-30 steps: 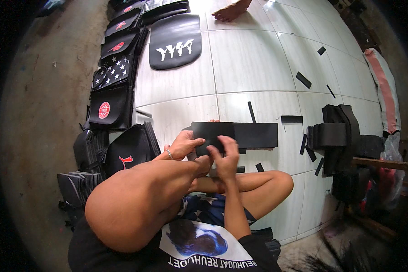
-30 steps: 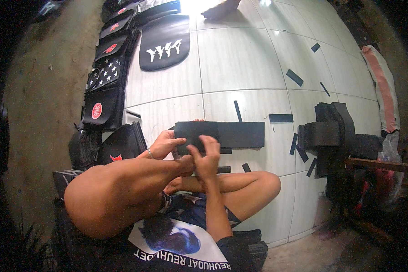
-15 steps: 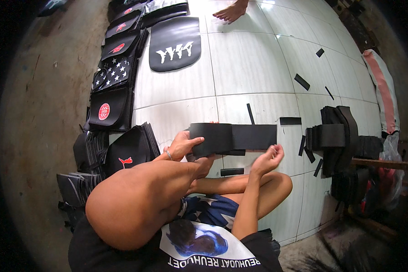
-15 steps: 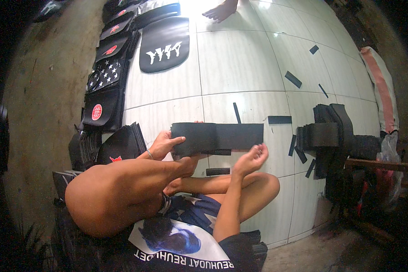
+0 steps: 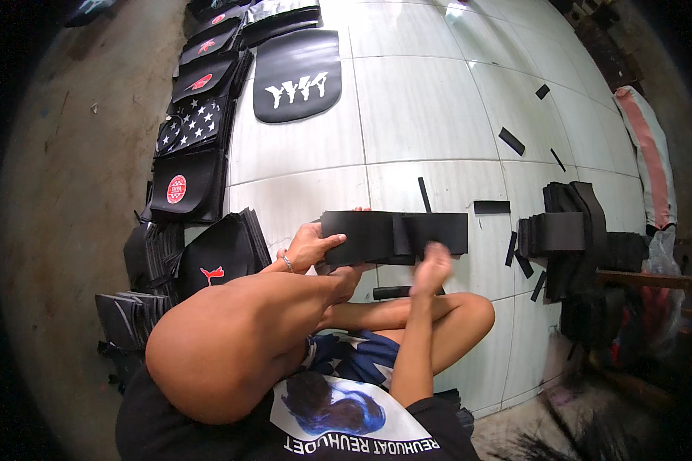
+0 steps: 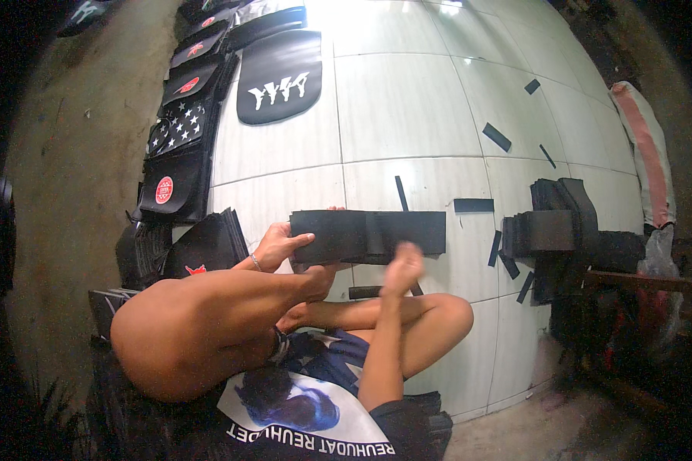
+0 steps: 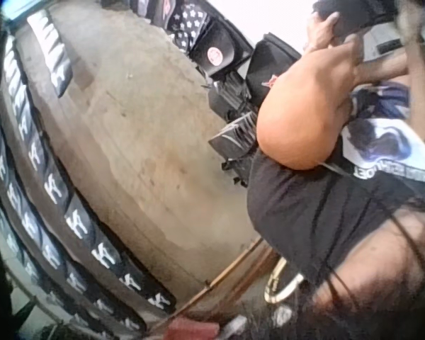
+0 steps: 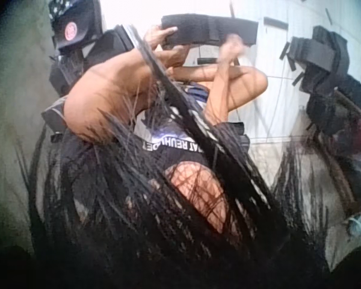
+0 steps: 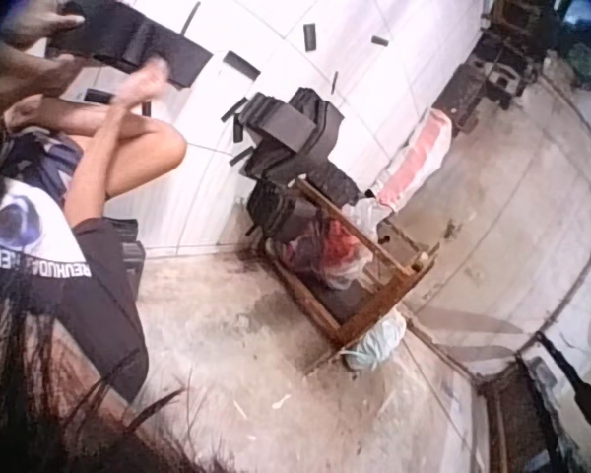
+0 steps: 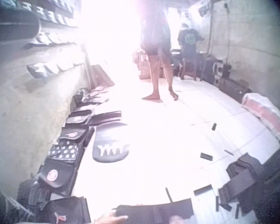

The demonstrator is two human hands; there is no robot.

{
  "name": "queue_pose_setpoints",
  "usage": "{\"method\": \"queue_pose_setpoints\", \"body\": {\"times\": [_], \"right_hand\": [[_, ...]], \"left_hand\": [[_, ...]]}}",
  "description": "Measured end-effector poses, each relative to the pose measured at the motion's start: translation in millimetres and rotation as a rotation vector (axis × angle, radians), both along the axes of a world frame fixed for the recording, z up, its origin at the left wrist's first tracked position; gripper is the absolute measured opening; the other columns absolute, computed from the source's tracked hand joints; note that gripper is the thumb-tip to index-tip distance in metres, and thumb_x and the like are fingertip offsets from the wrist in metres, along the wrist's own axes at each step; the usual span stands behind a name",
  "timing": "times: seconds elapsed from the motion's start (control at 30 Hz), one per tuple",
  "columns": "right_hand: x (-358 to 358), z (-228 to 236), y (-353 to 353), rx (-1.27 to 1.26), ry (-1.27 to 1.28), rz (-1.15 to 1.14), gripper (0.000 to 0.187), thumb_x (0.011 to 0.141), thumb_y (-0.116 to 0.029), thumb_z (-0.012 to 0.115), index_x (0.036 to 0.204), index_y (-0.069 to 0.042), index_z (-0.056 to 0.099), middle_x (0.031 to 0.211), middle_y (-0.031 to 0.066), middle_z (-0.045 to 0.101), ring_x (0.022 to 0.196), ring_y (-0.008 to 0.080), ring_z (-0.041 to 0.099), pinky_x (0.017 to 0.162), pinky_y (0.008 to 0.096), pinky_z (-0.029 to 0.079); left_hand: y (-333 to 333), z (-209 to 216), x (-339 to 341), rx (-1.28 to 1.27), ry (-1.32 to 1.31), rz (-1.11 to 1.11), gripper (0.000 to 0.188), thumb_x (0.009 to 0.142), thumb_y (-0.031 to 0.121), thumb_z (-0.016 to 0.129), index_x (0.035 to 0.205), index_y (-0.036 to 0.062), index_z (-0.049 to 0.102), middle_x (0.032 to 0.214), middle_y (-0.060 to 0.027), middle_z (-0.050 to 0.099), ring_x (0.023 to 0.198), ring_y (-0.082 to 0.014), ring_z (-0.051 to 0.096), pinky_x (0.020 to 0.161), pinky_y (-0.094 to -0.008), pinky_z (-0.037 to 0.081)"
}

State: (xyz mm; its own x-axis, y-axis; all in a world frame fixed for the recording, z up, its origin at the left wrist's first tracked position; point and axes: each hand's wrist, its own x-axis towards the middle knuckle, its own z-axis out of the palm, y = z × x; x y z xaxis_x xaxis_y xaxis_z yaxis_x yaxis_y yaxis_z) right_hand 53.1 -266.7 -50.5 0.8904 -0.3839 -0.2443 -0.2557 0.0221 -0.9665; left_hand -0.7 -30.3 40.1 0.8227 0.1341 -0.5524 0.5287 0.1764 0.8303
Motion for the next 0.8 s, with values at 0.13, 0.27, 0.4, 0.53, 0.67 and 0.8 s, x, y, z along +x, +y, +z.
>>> {"method": "queue_pose_setpoints", "body": {"times": [0.13,0.27,0.4,0.53,0.67,0.8], "right_hand": [[13.0,25.4,-26.5,-0.320,-0.194,-0.266,0.020,0.095,-0.016,0.054,0.103,0.002,0.062,0.099,0.0107,0.062,0.088,0.0182,0.058,0.078,0.0312,0.049],[-22.7,59.0,36.9,-0.210,-0.238,0.449,0.034,0.086,-0.024,0.069,0.109,-0.001,0.061,0.106,0.0121,0.061,0.093,0.0245,0.058,0.081,0.0354,0.048],[-43.6,40.9,65.4,-0.341,-0.388,0.587,0.020,0.082,-0.011,0.069,0.099,-0.002,0.066,0.101,0.0148,0.064,0.094,0.0314,0.059,0.085,0.0386,0.047],[-19.6,15.8,32.7,-0.038,-0.078,0.311,0.013,0.090,-0.003,0.057,0.097,0.001,0.066,0.091,0.0103,0.068,0.085,0.0183,0.062,0.078,0.0321,0.050],[4.6,17.8,-33.9,-0.290,-0.099,-0.310,0.030,0.093,-0.017,0.055,0.119,-0.001,0.056,0.117,0.0129,0.057,0.105,0.0237,0.054,0.090,0.0371,0.043],[-26.7,70.1,33.6,-0.439,-0.406,0.440,0.037,0.085,-0.011,0.065,0.120,-0.003,0.055,0.120,0.0140,0.056,0.106,0.0245,0.055,0.089,0.0353,0.044]], "left_hand": [[-3.5,-7.7,-0.6,-0.029,-0.001,0.007,0.026,0.085,0.007,0.067,0.106,-0.0071,0.063,0.102,-0.0095,0.066,0.089,-0.0131,0.062,0.076,-0.0287,0.053],[-1.0,-10.7,-0.6,-0.088,0.050,-0.048,0.023,0.084,0.009,0.069,0.103,-0.0048,0.064,0.097,-0.0069,0.067,0.084,-0.0121,0.062,0.073,-0.0283,0.053],[-6.6,-18.1,7.1,0.080,-0.037,-0.170,0.020,0.084,0.010,0.071,0.099,-0.0023,0.066,0.091,-0.0042,0.067,0.080,-0.0112,0.062,0.070,-0.0268,0.052],[3.5,-5.9,-5.2,0.011,-0.009,0.007,0.021,0.088,0.012,0.067,0.103,-0.0019,0.065,0.092,-0.0043,0.067,0.079,-0.0115,0.062,0.069,-0.0269,0.052],[-8.3,-10.5,7.6,-0.121,0.037,0.001,0.020,0.092,0.014,0.062,0.104,-0.0014,0.064,0.094,-0.0046,0.066,0.081,-0.0109,0.062,0.070,-0.0259,0.051],[-3.4,-0.3,-0.3,-0.082,0.074,-0.012,0.019,0.093,0.016,0.061,0.104,-0.0004,0.064,0.095,-0.0046,0.066,0.083,-0.0101,0.061,0.072,-0.0251,0.051]]}}
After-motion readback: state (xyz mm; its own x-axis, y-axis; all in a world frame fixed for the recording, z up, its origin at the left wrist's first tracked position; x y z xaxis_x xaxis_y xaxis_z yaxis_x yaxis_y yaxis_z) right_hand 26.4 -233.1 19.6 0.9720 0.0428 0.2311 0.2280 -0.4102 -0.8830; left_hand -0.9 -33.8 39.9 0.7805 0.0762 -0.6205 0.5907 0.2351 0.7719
